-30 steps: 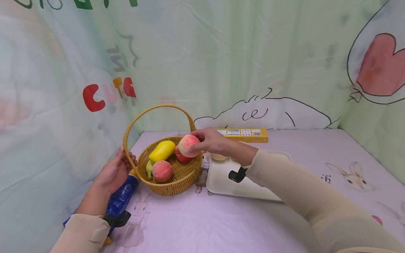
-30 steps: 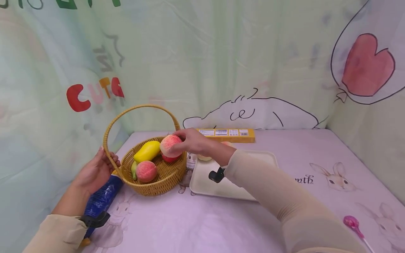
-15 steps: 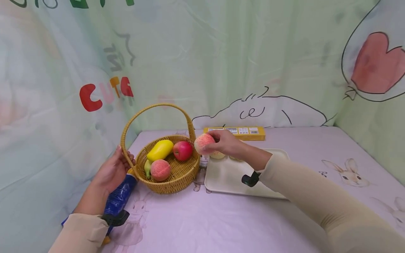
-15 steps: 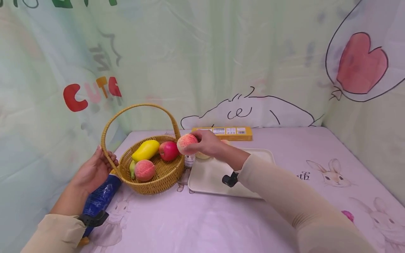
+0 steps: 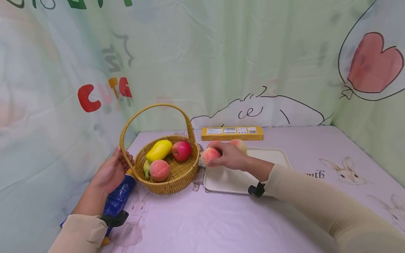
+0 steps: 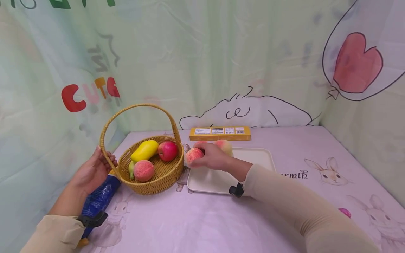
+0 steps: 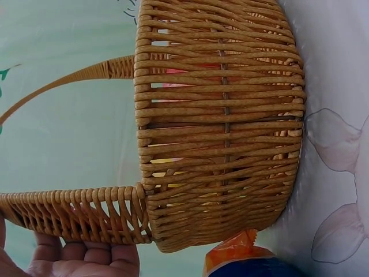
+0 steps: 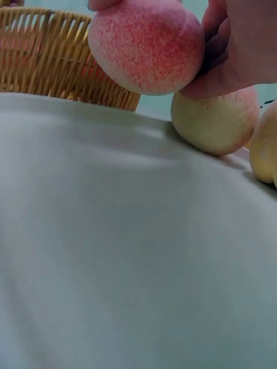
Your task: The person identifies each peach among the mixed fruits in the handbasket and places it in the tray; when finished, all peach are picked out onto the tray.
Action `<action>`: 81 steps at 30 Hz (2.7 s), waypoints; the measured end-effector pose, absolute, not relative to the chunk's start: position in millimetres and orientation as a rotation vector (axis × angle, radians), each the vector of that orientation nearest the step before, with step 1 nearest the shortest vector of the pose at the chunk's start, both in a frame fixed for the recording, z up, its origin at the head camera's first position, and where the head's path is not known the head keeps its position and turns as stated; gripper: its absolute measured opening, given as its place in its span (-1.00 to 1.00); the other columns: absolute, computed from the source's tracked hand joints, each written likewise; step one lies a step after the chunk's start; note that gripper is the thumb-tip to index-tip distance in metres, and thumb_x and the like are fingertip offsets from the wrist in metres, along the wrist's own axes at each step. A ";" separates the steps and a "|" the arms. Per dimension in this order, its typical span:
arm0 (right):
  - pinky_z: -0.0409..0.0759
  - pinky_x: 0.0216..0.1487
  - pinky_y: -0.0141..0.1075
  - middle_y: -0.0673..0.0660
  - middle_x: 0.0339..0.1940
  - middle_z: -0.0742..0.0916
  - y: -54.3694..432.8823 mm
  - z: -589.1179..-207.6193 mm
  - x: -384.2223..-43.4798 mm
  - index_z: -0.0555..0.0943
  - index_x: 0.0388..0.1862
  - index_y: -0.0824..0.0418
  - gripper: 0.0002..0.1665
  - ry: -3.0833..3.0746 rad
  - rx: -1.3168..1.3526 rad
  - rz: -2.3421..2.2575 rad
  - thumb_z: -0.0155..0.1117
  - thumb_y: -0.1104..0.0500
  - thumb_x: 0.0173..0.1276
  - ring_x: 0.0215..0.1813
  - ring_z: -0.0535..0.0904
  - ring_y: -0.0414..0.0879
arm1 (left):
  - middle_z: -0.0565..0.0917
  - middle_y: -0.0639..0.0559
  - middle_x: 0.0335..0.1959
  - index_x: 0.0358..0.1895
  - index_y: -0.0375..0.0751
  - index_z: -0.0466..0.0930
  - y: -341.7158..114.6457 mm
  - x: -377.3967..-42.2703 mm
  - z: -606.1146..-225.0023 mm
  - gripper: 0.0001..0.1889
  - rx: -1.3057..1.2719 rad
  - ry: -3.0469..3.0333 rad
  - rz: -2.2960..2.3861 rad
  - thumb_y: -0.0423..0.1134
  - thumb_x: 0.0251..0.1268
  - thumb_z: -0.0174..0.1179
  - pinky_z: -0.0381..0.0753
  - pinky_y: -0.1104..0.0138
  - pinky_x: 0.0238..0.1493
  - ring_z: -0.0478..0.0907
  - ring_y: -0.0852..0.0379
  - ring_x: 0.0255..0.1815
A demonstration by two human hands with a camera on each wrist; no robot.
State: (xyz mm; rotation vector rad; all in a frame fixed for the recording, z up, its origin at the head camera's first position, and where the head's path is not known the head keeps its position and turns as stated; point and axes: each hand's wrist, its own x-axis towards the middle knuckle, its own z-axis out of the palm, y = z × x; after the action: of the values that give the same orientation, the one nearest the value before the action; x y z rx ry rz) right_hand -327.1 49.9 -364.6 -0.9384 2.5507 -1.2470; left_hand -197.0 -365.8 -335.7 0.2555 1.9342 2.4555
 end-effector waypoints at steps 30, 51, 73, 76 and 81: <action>0.49 0.43 0.02 0.28 0.38 0.62 43.9 -346.3 -311.6 0.43 0.46 0.32 -0.10 2.565 -0.945 -1.235 0.53 -0.04 0.26 0.40 0.56 0.18 | 0.59 0.14 -0.17 -0.08 0.05 0.55 -366.0 -196.1 -334.6 -0.63 0.270 1.946 2.456 0.18 0.64 -0.15 0.42 0.36 0.13 0.53 0.15 -0.04; 0.50 0.42 0.00 0.25 0.38 0.62 0.9 -325.9 -306.9 0.39 0.50 0.30 -0.02 2.412 -1.082 -1.243 0.57 -0.10 0.24 0.41 0.54 0.19 | 0.60 0.15 -0.19 -0.10 0.11 0.57 -366.2 -197.5 -337.7 -0.61 0.263 1.940 2.452 0.20 0.64 -0.19 0.44 0.36 0.11 0.54 0.17 -0.06; 0.51 0.41 -0.11 0.19 0.35 0.66 -54.1 -282.8 -320.1 0.40 0.51 0.31 -0.02 2.277 -1.073 -1.005 0.52 -0.15 0.27 0.32 0.57 -0.03 | 0.58 0.13 -0.18 -0.06 0.01 0.51 -362.9 -199.6 -334.6 -0.60 0.285 1.967 2.441 0.18 0.66 -0.20 0.45 0.36 0.12 0.51 0.15 -0.04; 0.49 0.43 -0.12 0.17 0.36 0.66 -59.0 -280.3 -321.0 0.39 0.52 0.32 0.00 2.272 -1.077 -0.949 0.53 -0.16 0.26 0.33 0.57 -0.03 | 0.60 0.14 -0.19 -0.07 0.03 0.53 -361.9 -197.1 -333.6 -0.60 0.268 1.974 2.437 0.18 0.66 -0.20 0.46 0.36 0.11 0.54 0.15 -0.05; 0.51 0.41 -0.15 0.17 0.33 0.66 -70.4 -283.8 -320.6 0.43 0.49 0.31 -0.01 2.300 -1.140 -0.825 0.55 -0.17 0.24 0.30 0.56 -0.04 | 0.62 0.14 -0.21 -0.09 0.03 0.55 -358.6 -193.4 -336.3 -0.60 0.264 1.978 2.452 0.17 0.67 -0.20 0.46 0.35 0.11 0.56 0.16 -0.07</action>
State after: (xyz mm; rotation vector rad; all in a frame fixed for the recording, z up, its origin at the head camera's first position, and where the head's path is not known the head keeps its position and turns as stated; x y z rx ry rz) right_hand -320.6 -70.4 -283.8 -1.1395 2.3003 -0.8254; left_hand -193.4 -358.6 -336.3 0.2643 1.9785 2.4524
